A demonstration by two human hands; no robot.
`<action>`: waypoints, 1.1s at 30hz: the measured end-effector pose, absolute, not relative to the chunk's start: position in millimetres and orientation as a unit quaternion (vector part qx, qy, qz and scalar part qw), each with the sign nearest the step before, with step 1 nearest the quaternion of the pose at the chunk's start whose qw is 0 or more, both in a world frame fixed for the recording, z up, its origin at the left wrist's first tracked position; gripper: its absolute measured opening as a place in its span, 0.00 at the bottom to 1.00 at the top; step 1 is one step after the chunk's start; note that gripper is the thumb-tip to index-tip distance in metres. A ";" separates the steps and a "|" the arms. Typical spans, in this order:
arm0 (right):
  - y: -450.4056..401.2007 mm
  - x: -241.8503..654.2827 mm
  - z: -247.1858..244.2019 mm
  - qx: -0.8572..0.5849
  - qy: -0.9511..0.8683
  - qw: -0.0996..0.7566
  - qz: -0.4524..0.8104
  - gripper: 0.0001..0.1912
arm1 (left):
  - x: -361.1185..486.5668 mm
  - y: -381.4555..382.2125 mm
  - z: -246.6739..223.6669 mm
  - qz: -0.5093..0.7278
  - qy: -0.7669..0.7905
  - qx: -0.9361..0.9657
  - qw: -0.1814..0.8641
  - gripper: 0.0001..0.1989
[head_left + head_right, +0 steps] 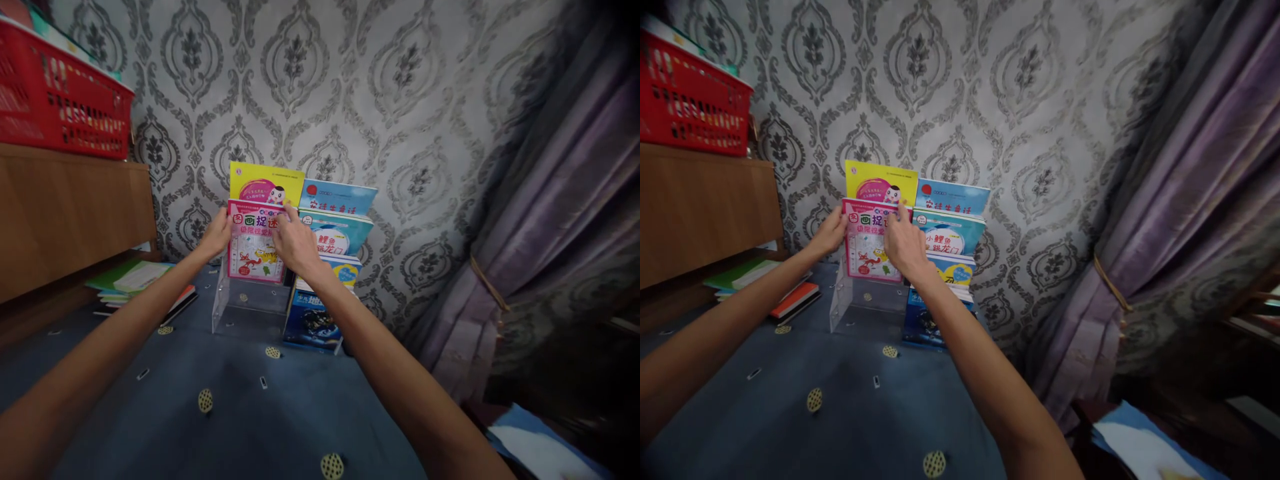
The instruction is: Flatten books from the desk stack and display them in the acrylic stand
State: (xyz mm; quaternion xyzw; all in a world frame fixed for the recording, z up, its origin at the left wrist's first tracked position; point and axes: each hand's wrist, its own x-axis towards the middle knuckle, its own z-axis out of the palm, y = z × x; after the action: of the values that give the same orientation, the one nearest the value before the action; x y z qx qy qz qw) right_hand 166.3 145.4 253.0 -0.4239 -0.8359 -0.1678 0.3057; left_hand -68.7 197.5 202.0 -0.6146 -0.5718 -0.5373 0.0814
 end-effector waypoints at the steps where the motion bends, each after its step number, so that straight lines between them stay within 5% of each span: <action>1: 146.6 166.3 253.5 -0.420 -0.836 0.311 -0.167 0.19 | -71.1 202.2 202.5 -0.546 -0.566 -0.613 0.073 0.13; 21: 166.3 178.8 238.8 -0.345 -0.840 0.384 -0.166 0.20 | -74.1 210.2 191.3 -0.589 -0.519 -0.617 0.064 0.17; 33: 147.4 179.9 240.3 -0.390 -0.842 0.336 -0.165 0.26 | -68.8 188.7 179.3 -0.559 -0.528 -0.637 0.041 0.14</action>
State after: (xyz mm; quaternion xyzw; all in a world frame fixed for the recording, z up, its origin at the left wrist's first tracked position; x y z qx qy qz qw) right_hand 179.9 147.4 240.3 -0.3897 -0.8415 -0.1649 0.3359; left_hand -68.8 188.7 179.3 -0.6375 -0.5284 -0.5593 0.0408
